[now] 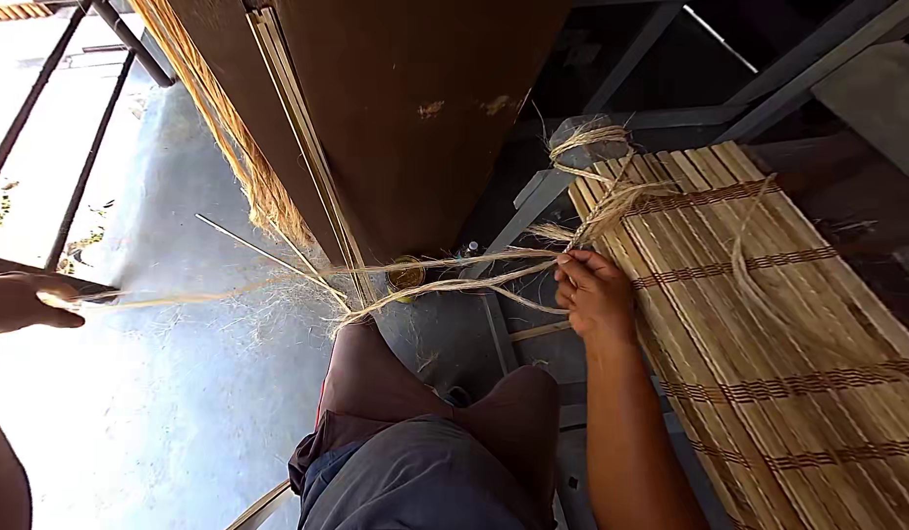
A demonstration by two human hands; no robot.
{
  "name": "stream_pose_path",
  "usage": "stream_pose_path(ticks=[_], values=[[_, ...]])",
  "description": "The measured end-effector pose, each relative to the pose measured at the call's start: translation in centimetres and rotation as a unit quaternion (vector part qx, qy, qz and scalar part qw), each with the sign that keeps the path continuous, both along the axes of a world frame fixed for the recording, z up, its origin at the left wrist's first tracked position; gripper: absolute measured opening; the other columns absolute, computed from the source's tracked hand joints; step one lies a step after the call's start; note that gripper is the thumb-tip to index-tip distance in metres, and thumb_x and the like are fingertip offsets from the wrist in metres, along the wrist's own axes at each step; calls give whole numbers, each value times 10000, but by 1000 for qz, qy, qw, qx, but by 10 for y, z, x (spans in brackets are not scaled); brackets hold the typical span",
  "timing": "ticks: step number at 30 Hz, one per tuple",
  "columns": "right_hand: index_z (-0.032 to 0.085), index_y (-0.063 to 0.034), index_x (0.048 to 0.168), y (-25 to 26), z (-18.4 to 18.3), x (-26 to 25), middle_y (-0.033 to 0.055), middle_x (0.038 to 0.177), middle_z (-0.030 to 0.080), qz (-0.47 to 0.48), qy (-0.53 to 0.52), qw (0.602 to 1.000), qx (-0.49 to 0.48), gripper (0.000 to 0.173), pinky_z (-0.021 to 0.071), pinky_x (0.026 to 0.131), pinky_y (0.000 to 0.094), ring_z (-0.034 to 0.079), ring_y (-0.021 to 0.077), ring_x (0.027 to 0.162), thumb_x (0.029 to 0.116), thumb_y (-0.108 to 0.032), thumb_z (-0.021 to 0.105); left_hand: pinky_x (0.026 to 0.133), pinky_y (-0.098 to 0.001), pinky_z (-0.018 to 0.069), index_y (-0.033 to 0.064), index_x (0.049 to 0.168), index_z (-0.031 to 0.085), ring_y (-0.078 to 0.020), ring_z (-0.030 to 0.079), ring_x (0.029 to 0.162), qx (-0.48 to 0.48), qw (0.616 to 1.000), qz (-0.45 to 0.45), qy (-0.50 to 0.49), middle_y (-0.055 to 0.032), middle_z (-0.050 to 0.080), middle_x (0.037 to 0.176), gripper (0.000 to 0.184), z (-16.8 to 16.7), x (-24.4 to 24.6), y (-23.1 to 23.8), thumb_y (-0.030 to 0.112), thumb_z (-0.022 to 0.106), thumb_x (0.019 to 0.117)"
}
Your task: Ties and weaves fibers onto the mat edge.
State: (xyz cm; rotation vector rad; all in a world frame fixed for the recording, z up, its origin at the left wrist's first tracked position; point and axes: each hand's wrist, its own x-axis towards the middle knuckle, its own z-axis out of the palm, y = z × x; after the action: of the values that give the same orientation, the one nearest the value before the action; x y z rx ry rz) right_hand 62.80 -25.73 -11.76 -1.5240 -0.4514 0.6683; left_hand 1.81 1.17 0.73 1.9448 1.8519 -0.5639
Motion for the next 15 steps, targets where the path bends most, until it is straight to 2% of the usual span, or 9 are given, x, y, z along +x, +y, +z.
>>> stream_pose_path(ticks=[2,4,6,8,9,10,11,13,15], values=[[602,-52,1038,2,13,-4,-26,684,550,2,38,999,10,86,289,379,149,325,5,414,1057,-57,519,959,-695,447,-6,1259,677,-522,620,1088,3,997,-82,8,-328,662,1129,406,-1,39,-4,208,776,928],[601,-62,1038,3,24,-8,-26,694,544,5,45,999,10,95,303,375,145,327,7,411,1066,-72,510,907,-648,496,79,1150,753,-417,677,984,39,979,-196,-47,-198,725,1004,295,-1,95,-22,271,778,927],[607,-62,1026,4,31,-9,-19,685,539,5,42,999,16,107,340,385,153,351,19,413,1067,-75,509,805,-522,562,159,1028,789,-229,713,841,34,929,-335,-155,-37,750,892,175,-5,156,-50,312,732,964],[620,-54,995,5,36,-10,-12,675,546,4,43,999,27,134,395,404,168,397,35,425,1067,-78,510,734,-331,583,225,1008,786,-44,687,782,-23,836,-457,-303,85,740,873,204,-23,219,-82,366,639,998],[622,-53,984,5,38,-10,-10,670,549,4,44,999,29,142,403,407,171,409,38,427,1068,-80,510,778,-296,587,205,1062,777,-21,689,830,-75,787,-496,-359,81,748,931,255,-33,252,-99,377,594,1020],[620,-51,978,6,39,-10,-9,665,550,3,44,999,27,145,391,401,168,403,34,425,1068,-81,511,821,-320,578,159,1124,759,-55,692,875,-114,751,-517,-394,31,748,985,291,-41,283,-114,368,573,1039],[623,-47,980,6,40,-11,-9,668,552,0,45,999,25,145,363,390,160,384,28,419,1067,-79,511,876,-372,571,115,1188,733,-116,699,937,-132,733,-525,-412,-32,744,1049,318,-48,311,-128,348,564,1052],[626,-46,1012,5,41,-10,-14,688,543,-2,47,999,14,140,311,381,152,339,19,418,1072,-87,507,1014,-466,519,64,1334,653,-237,671,1129,-108,735,-507,-438,-135,694,1242,387,-65,362,-149,321,553,1063],[625,-49,1015,5,44,-9,-11,695,532,-3,51,999,6,137,296,378,154,323,20,417,1072,-95,509,1092,-484,474,58,1445,566,-282,595,1285,-26,760,-450,-468,-167,601,1402,458,-85,408,-162,298,572,1054]])
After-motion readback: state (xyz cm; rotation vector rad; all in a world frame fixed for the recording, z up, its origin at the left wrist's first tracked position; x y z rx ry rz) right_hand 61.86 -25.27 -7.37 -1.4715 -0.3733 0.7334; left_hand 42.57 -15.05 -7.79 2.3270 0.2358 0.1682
